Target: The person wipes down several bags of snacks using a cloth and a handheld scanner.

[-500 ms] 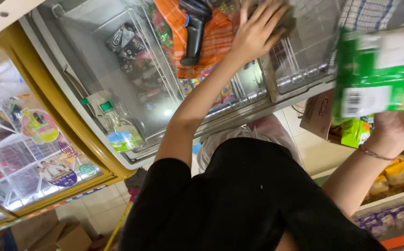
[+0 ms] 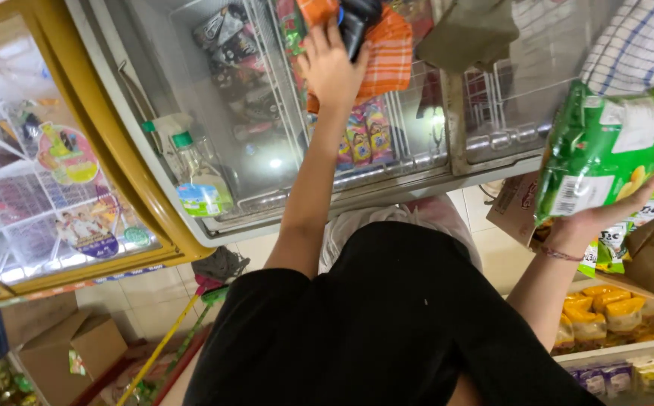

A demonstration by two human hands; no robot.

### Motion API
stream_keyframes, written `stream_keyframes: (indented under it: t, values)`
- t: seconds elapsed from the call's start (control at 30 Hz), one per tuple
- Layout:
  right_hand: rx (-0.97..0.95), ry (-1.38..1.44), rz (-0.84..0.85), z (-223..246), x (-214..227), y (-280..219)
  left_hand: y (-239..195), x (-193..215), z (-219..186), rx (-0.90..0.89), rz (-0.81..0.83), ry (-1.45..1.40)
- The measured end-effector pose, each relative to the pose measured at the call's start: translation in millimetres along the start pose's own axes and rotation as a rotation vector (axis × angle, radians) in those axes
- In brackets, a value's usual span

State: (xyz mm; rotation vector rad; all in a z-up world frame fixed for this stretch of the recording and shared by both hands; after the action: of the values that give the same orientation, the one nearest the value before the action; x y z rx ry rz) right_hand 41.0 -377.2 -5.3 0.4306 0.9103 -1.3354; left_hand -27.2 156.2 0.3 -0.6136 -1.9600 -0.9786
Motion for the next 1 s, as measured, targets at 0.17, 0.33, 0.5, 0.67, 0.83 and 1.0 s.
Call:
stream_keyframes:
  t: [0.17,0.33,0.5,0.67,0.83,1.0]
  values:
    - [-0.007,0.166,-0.157,-19.5,-60.9,4.5,3.5,-16.5,17.5,-0.061,0.046,-0.071]
    - [-0.134,0.031,-0.012,-38.5,-44.7,12.5,12.6,2.3,76.9,-0.010,0.021,-0.212]
    - [-0.128,0.068,-0.021,-38.9,-75.1,3.5,29.8,26.9,162.2,0.141,-0.219,-0.131]
    - [-0.137,-0.076,0.068,-42.1,-90.6,7.9,37.0,29.0,175.2,0.163,-0.233,-0.160]
    - [-0.218,-0.031,-0.019,-54.5,-130.2,-3.4,33.5,79.8,104.7,0.073,-0.327,0.101]
    - [-0.217,-0.170,0.071,-67.1,-147.2,-4.6,17.4,80.8,-57.5,-0.371,0.516,-0.091]
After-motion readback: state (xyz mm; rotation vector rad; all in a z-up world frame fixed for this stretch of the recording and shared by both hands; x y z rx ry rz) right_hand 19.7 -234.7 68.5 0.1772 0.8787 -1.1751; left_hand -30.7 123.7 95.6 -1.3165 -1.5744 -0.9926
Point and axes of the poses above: each hand's wrist, its own y-axis towards the middle knuckle, its own x-axis out of the back of the hand, z = x × y, the point moved 8 cm from there along y, towards the middle knuckle, and after that the axes turned 8 degrees about -x, right-handed, at the moved point
